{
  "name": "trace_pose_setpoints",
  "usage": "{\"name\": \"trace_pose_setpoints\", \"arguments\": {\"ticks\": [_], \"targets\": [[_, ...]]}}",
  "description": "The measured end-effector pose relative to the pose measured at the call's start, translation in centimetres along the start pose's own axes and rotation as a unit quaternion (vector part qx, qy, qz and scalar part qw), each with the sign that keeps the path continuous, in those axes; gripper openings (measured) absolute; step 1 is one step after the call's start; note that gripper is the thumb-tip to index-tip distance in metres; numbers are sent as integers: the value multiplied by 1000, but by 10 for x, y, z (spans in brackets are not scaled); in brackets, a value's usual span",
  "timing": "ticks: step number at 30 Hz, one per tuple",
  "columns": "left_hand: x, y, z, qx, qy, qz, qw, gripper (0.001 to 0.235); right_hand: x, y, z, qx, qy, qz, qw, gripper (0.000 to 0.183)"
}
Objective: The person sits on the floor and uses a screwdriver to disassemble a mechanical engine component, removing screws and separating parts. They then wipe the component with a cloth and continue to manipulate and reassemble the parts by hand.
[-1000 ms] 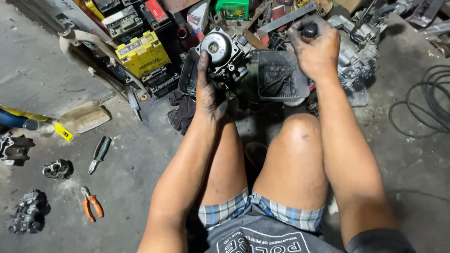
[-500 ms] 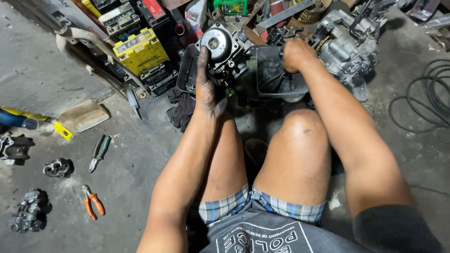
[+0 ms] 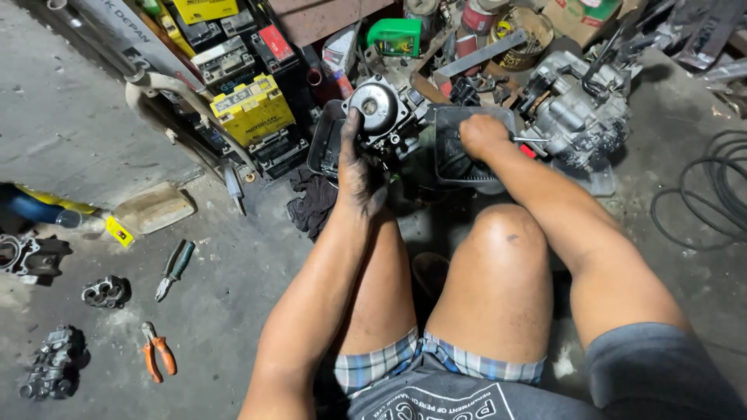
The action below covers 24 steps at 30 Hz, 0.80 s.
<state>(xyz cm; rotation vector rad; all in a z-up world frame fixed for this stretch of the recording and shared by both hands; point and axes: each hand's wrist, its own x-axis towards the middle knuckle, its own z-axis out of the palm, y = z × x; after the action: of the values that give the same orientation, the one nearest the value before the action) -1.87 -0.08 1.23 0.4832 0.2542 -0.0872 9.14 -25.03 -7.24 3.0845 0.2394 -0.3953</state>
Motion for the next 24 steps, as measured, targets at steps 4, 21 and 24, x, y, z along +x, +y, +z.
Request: {"name": "trace_pose_setpoints", "arguments": {"ticks": [4,21,24], "targets": [[0,-1,-2,-14,-5,7,1000,59,15,4,18,-17,9,-9,1000,41],[-15,8,7,-36,-125,21,991,50,-19,5,-69,440,151,-126,876,21],[-15,8,6,-35,-41,35,998,60,-64,-4,-113,497,201,-224,814,23]]}}
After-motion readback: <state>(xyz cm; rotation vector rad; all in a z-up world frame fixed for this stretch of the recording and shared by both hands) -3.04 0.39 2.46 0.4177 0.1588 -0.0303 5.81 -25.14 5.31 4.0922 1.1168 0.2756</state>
